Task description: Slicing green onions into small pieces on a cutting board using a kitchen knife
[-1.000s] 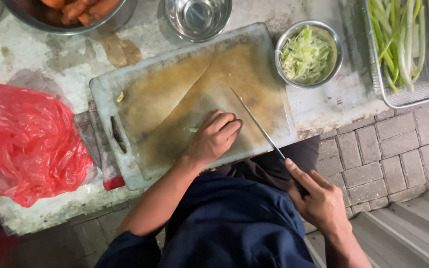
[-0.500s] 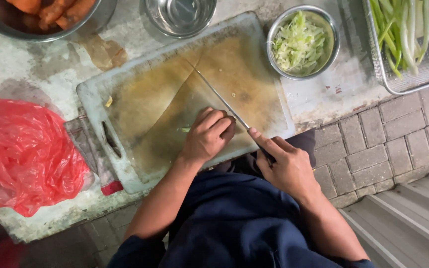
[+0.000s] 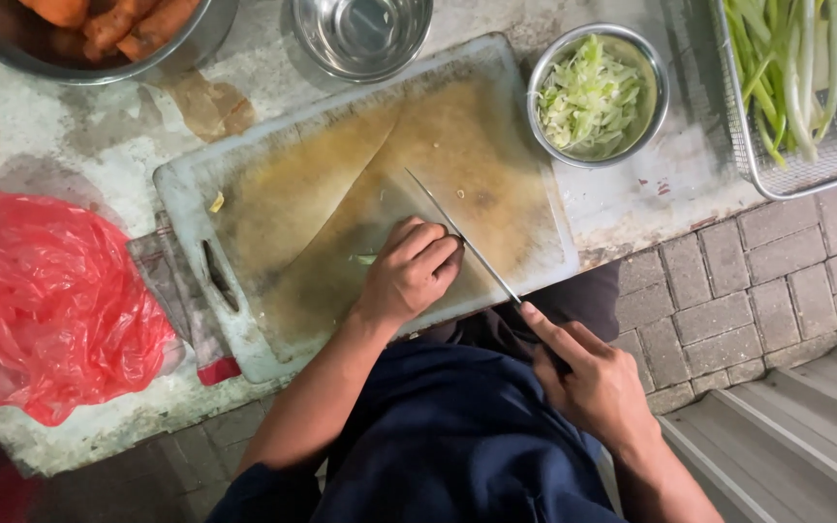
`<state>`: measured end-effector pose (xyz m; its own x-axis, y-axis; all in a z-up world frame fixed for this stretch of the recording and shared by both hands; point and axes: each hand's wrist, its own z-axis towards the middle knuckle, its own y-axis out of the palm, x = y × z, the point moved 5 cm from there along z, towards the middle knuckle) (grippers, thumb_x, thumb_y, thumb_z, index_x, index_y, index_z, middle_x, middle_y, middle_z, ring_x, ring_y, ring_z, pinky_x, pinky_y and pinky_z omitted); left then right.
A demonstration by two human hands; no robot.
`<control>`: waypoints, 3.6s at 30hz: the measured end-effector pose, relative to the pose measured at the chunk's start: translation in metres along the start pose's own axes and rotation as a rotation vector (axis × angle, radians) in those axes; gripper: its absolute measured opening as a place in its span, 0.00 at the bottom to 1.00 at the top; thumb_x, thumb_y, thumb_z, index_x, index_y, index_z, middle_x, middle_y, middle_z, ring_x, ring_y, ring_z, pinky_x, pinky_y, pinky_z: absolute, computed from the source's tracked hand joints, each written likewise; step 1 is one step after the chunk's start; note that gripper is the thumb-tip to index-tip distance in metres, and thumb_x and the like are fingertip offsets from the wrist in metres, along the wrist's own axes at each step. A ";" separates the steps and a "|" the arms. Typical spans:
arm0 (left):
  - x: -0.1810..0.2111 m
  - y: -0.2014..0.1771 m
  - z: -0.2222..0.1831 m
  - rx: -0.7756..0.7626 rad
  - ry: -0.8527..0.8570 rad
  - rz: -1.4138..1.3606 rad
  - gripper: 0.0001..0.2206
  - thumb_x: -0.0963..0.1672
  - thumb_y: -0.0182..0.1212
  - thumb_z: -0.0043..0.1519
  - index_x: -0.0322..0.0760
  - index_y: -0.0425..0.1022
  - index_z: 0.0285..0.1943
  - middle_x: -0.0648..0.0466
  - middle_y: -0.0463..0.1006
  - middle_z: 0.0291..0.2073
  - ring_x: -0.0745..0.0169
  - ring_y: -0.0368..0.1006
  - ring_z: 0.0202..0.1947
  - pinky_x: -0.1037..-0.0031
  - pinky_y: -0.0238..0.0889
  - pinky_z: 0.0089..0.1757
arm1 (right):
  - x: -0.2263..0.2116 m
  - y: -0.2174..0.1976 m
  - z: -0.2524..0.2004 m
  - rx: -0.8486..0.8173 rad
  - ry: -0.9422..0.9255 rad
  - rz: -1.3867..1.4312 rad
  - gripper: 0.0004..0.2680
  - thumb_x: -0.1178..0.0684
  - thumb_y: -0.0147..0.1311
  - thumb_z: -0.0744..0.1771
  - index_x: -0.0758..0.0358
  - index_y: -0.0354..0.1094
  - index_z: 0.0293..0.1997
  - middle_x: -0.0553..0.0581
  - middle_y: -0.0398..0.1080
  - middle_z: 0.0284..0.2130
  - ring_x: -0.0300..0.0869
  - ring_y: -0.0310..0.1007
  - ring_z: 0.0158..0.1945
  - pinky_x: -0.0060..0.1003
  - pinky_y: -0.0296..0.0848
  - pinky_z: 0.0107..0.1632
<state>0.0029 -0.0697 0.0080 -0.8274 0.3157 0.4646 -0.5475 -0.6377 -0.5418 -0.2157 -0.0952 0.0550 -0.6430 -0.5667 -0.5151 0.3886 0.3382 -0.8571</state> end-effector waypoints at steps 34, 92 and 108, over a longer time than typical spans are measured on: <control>0.008 -0.011 0.010 -0.029 -0.021 0.062 0.11 0.38 0.59 0.55 0.41 0.64 0.21 0.56 0.61 0.21 0.58 0.62 0.20 0.74 0.63 0.28 | -0.014 0.018 0.041 0.005 -0.060 -0.018 0.18 0.52 0.51 0.62 0.39 0.70 0.58 0.49 0.72 0.25 0.54 0.73 0.20 0.47 0.74 0.23; -0.001 -0.004 -0.004 0.016 -0.043 0.063 0.06 0.36 0.59 0.49 0.39 0.69 0.25 0.54 0.65 0.23 0.54 0.66 0.23 0.71 0.65 0.30 | 0.006 0.011 0.008 -0.030 -0.005 -0.057 0.19 0.49 0.54 0.60 0.33 0.70 0.57 0.47 0.71 0.25 0.53 0.74 0.21 0.49 0.74 0.24; 0.004 -0.009 0.005 -0.095 -0.050 0.063 0.07 0.32 0.59 0.50 0.33 0.72 0.28 0.53 0.71 0.27 0.59 0.64 0.26 0.73 0.63 0.34 | 0.032 -0.005 -0.040 -0.252 0.003 -0.097 0.22 0.51 0.54 0.63 0.40 0.61 0.65 0.46 0.65 0.23 0.47 0.65 0.18 0.42 0.73 0.24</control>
<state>0.0048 -0.0661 0.0178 -0.8543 0.2400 0.4611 -0.5063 -0.5849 -0.6336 -0.2653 -0.0851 0.0429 -0.6714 -0.6037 -0.4298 0.1486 0.4585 -0.8762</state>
